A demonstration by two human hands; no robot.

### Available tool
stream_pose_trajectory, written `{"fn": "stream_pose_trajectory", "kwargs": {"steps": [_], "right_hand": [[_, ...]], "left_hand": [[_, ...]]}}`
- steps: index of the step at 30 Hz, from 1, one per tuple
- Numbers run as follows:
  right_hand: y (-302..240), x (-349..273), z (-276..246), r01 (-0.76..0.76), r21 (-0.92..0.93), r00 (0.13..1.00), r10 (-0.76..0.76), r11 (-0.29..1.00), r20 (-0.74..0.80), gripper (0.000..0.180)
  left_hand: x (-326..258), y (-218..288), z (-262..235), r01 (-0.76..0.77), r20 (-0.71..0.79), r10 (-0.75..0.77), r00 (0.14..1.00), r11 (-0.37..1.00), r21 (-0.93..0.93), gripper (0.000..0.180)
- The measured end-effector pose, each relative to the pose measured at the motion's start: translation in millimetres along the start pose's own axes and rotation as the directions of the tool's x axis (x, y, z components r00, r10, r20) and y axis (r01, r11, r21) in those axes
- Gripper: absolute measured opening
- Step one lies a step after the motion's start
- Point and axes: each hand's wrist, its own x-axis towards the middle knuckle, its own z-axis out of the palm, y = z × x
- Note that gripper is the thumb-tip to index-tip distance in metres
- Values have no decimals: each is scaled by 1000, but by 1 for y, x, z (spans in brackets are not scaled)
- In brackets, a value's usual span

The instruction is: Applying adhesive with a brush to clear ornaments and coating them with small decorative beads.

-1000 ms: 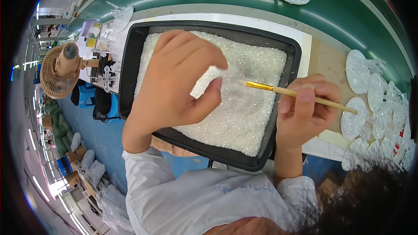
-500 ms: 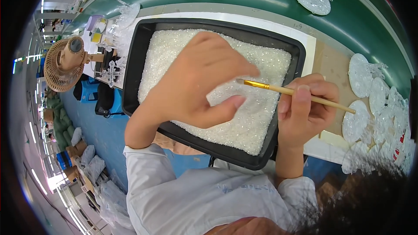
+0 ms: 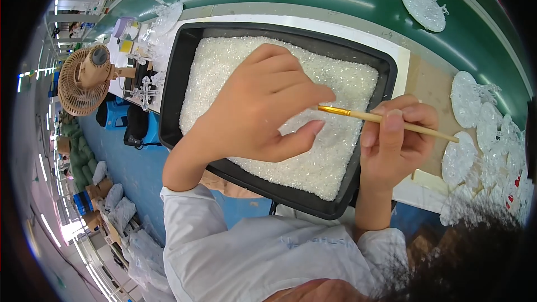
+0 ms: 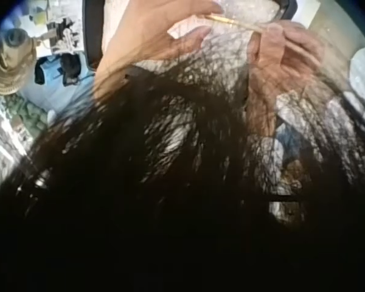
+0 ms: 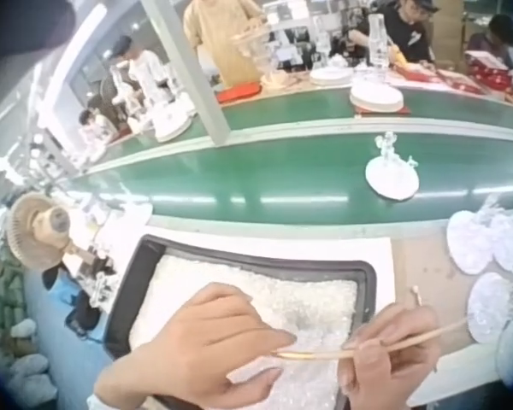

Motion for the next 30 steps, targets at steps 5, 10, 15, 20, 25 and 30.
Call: {"fn": "stream_pose_trajectory", "kwargs": {"steps": [5, 10, 15, 20, 25, 30], "right_hand": [[0, 1, 1, 20, -47, 1000, -20, 999, 8, 12], [2, 4, 1, 33, 14, 998, -33, 999, -61, 12], [6, 5, 1, 120, 50, 987, -114, 991, -111, 12], [4, 11, 3, 54, 87, 991, -43, 995, -127, 10], [-2, 5, 0, -54, 93, 984, 69, 994, -166, 14], [5, 0, 4, -21, 60, 988, 30, 998, -151, 16]], "left_hand": [[0, -4, 0, -22, -16, 23, 1000, 999, 37, 24], [-3, -13, -8, 53, -112, -38, 993, 990, 132, 11], [-4, -12, -16, 19, 51, -33, 998, 968, 250, 10], [4, -8, -28, 223, -78, -209, 975, 921, 318, 18], [9, -89, -100, 676, -281, -672, 685, 443, 589, 60], [-47, -272, -174, 845, -622, -614, 486, 148, 515, 61]]}}
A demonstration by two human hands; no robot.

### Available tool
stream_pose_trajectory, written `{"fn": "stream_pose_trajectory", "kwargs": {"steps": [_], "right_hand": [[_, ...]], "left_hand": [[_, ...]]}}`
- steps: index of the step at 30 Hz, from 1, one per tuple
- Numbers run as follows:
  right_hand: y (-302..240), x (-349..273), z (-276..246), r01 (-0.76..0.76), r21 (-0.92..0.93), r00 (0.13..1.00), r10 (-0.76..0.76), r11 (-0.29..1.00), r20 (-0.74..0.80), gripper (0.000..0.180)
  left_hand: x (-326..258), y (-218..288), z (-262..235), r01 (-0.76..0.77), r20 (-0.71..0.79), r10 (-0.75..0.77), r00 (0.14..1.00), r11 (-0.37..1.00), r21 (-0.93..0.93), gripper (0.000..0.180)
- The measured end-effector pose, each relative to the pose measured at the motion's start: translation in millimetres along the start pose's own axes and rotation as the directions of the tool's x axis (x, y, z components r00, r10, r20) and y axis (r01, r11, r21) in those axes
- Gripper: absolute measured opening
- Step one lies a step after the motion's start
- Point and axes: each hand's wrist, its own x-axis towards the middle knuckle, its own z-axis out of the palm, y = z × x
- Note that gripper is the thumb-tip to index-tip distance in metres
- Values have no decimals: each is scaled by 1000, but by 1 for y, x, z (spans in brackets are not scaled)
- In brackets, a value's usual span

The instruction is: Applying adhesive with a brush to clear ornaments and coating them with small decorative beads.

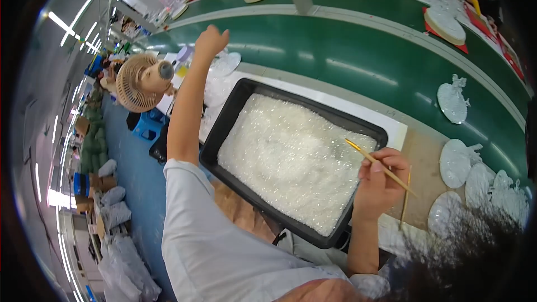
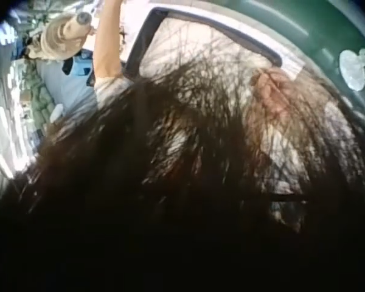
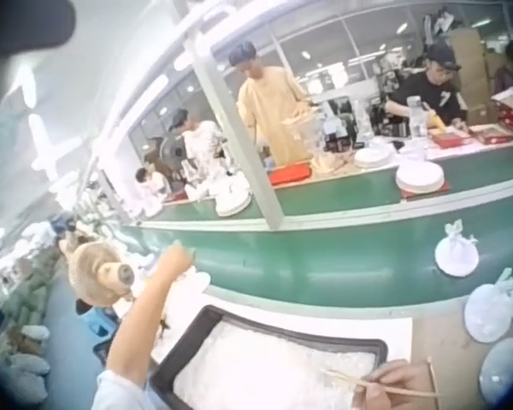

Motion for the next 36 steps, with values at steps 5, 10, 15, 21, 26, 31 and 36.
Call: {"fn": "stream_pose_trajectory", "kwargs": {"steps": [5, 10, 15, 21, 26, 31, 36], "right_hand": [[5, 5, -5, 156, -210, 976, -118, 965, 181, 11], [-25, 19, 1, 368, -390, 921, -274, 844, 278, 13], [-36, 19, -33, 523, -598, 851, -415, 608, 322, 22], [-46, 12, -53, 464, -637, 882, -383, 616, 274, 16], [-29, 12, -52, 378, -614, 925, -309, 693, 220, 14], [-29, 18, -42, 411, -477, 909, -313, 777, 274, 17], [-21, 3, -39, 389, -331, 916, -323, 860, 239, 16]], "left_hand": [[59, -56, 80, 36, 283, -40, 958, 999, 20, 73], [97, -120, 86, -82, 162, 71, 984, 995, 62, 52], [87, -82, 125, 27, 62, -32, 998, 996, 87, 46], [88, -79, 88, -55, -43, 57, 997, 997, 48, 41], [7, 16, 16, -414, -309, 294, 904, 778, -472, 26], [-119, 110, -87, -377, -278, 271, 922, 453, -808, 22], [-216, 146, -108, -239, -191, 293, 937, 138, -961, 19]]}}
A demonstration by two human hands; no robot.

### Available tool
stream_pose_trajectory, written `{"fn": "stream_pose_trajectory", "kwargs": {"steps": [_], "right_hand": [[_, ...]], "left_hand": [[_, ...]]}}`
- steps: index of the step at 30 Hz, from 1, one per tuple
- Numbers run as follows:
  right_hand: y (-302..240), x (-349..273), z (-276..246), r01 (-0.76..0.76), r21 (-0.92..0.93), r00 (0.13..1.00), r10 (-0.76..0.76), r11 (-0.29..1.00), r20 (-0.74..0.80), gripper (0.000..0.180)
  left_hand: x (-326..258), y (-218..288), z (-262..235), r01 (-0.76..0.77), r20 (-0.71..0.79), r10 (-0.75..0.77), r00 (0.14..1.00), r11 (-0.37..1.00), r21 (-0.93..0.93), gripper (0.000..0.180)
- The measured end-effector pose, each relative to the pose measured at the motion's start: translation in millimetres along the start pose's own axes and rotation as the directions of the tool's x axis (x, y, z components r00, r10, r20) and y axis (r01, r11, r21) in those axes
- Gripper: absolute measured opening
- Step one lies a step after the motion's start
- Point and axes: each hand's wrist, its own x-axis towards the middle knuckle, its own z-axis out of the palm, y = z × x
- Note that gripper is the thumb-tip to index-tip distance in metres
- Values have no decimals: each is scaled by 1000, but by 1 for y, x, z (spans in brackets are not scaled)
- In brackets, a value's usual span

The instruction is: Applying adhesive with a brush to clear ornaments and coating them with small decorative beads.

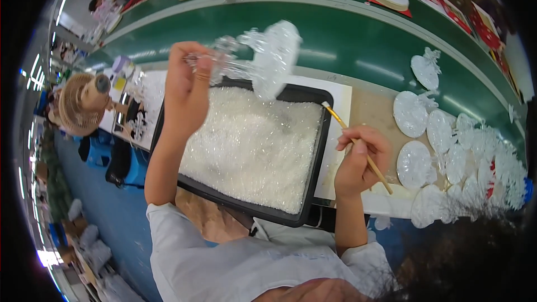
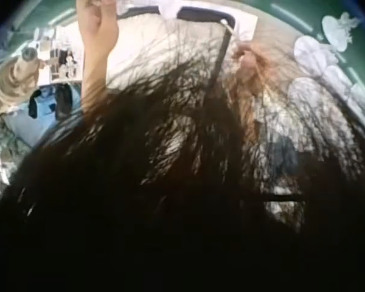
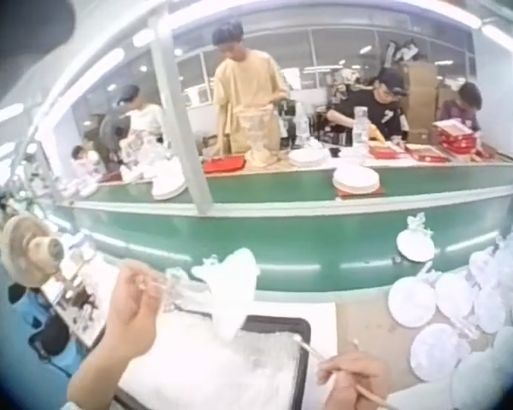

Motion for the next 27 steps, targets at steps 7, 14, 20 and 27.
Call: {"fn": "stream_pose_trajectory", "kwargs": {"steps": [7, 14, 20, 27], "right_hand": [[13, -10, 5, 52, 37, 987, -45, 998, -152, 14], [-12, -8, 38, 171, 16, 985, -171, 985, 31, 11], [-12, -13, 42, 20, -49, 984, -11, 999, 177, 18], [-10, -12, 43, 25, 65, 999, -28, 998, 45, 19]], "left_hand": [[-22, 24, 4, -11, 117, 15, 993, 999, -34, 13], [-19, 29, -10, 121, 222, -177, 959, 962, 244, 14], [-22, 21, -11, -5, 165, -16, 986, 992, 125, 21], [-26, 22, -15, -62, 247, 29, 968, 990, 125, 31]]}}
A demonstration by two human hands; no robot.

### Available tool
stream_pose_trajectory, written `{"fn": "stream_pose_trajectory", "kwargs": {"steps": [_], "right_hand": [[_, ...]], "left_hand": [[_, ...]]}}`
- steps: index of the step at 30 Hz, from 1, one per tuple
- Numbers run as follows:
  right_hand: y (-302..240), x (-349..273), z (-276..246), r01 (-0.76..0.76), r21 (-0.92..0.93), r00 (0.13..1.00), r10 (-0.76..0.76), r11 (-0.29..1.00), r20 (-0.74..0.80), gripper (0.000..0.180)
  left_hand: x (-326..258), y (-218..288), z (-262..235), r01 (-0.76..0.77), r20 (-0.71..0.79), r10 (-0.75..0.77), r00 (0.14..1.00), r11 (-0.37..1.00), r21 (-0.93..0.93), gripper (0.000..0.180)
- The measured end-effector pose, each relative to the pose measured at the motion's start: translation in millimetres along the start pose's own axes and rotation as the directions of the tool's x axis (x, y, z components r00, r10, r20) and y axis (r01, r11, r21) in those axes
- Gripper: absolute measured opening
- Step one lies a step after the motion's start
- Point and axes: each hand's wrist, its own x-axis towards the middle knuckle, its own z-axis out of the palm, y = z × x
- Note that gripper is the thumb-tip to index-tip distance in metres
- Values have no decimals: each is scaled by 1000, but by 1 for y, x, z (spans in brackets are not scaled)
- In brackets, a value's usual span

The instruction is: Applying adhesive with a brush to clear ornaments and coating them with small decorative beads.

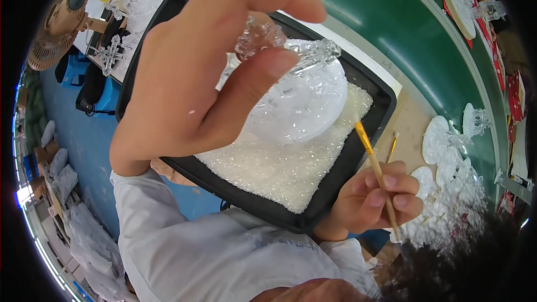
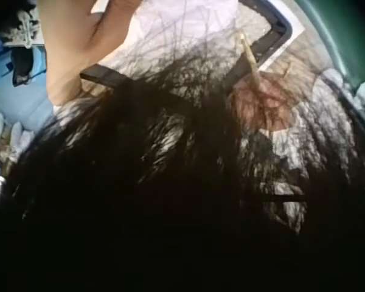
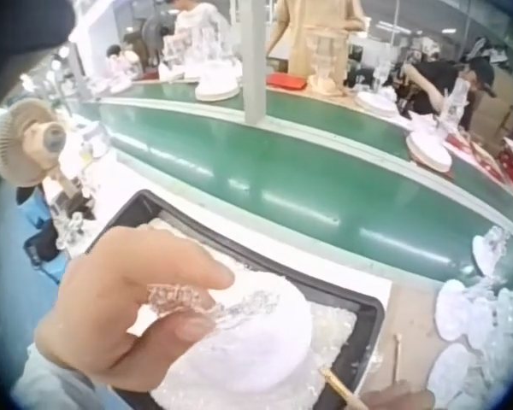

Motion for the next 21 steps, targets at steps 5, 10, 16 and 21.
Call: {"fn": "stream_pose_trajectory", "kwargs": {"steps": [5, 10, 16, 21], "right_hand": [[0, 0, -4, -96, 80, 995, 98, 992, -14, 18], [3, 2, -7, -78, 21, 997, 77, 997, 2, 18], [3, 1, -8, -74, -40, 994, 77, 996, 83, 19], [6, 4, -8, -17, -147, 977, 47, 989, 207, 21]], "left_hand": [[3, -13, -7, -118, 52, 119, 992, 993, -21, 31], [6, -16, -7, -239, 100, 237, 966, 971, 4, 26], [13, -9, -10, -351, 246, 309, 919, 924, 154, 21], [12, -6, -9, -360, 253, 318, 914, 922, 142, 22]]}}
